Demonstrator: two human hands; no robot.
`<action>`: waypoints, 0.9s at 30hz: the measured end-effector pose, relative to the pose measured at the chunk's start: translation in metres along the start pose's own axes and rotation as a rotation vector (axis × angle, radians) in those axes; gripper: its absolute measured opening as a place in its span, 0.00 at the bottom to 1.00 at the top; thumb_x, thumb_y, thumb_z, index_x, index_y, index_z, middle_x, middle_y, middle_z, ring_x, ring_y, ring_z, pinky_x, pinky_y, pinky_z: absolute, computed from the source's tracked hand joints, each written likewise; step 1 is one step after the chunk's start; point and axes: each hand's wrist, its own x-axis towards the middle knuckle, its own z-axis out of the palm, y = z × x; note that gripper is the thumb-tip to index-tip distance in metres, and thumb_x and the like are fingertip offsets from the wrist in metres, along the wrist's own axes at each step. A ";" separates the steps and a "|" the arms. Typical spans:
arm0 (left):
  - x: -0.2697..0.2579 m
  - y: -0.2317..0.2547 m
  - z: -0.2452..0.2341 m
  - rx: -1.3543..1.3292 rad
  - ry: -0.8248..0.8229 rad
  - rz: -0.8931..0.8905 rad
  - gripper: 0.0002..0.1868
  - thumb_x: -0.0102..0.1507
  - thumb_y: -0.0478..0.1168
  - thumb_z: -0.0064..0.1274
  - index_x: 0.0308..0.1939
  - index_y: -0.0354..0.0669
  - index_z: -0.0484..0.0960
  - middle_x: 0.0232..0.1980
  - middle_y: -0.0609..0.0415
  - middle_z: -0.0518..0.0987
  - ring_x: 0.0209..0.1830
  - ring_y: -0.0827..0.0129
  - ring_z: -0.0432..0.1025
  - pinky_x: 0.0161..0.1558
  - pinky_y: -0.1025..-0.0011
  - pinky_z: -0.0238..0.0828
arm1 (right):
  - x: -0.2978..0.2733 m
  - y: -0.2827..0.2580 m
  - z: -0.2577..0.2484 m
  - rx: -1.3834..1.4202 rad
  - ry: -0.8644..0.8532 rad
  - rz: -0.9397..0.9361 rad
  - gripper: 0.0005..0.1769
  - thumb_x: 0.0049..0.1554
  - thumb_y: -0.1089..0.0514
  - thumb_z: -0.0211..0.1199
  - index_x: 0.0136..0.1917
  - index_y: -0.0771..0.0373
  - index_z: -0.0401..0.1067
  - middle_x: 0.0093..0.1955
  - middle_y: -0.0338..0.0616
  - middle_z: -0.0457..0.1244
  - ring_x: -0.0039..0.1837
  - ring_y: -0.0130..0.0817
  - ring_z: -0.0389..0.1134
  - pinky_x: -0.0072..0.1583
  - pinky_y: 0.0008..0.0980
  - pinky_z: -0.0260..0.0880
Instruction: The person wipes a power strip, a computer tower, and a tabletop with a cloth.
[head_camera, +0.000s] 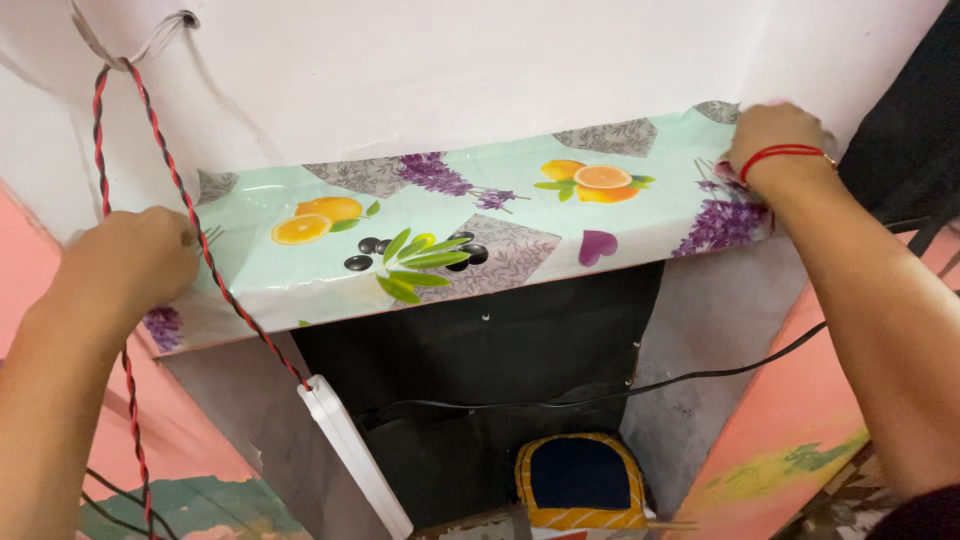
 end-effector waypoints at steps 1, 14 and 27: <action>0.002 0.001 0.000 -0.043 0.026 -0.007 0.15 0.63 0.36 0.47 0.48 0.46 0.87 0.46 0.37 0.85 0.47 0.41 0.79 0.53 0.49 0.72 | -0.009 -0.017 -0.010 -0.108 0.120 -0.122 0.27 0.50 0.46 0.75 0.54 0.69 0.81 0.52 0.63 0.72 0.54 0.55 0.75 0.57 0.44 0.76; 0.009 0.142 -0.022 -0.116 0.102 0.247 0.12 0.61 0.45 0.57 0.40 0.40 0.86 0.43 0.36 0.83 0.43 0.42 0.79 0.44 0.50 0.76 | -0.215 -0.311 -0.145 0.594 0.116 -0.992 0.19 0.58 0.62 0.53 0.62 0.62 0.71 0.64 0.53 0.64 0.66 0.53 0.64 0.65 0.57 0.64; 0.026 0.146 0.007 0.047 0.217 0.291 0.08 0.58 0.35 0.53 0.37 0.40 0.87 0.38 0.41 0.84 0.39 0.47 0.80 0.39 0.53 0.76 | -0.030 -0.119 -0.020 0.408 -0.191 -0.618 0.20 0.64 0.56 0.47 0.61 0.69 0.71 0.58 0.62 0.67 0.57 0.54 0.70 0.64 0.49 0.68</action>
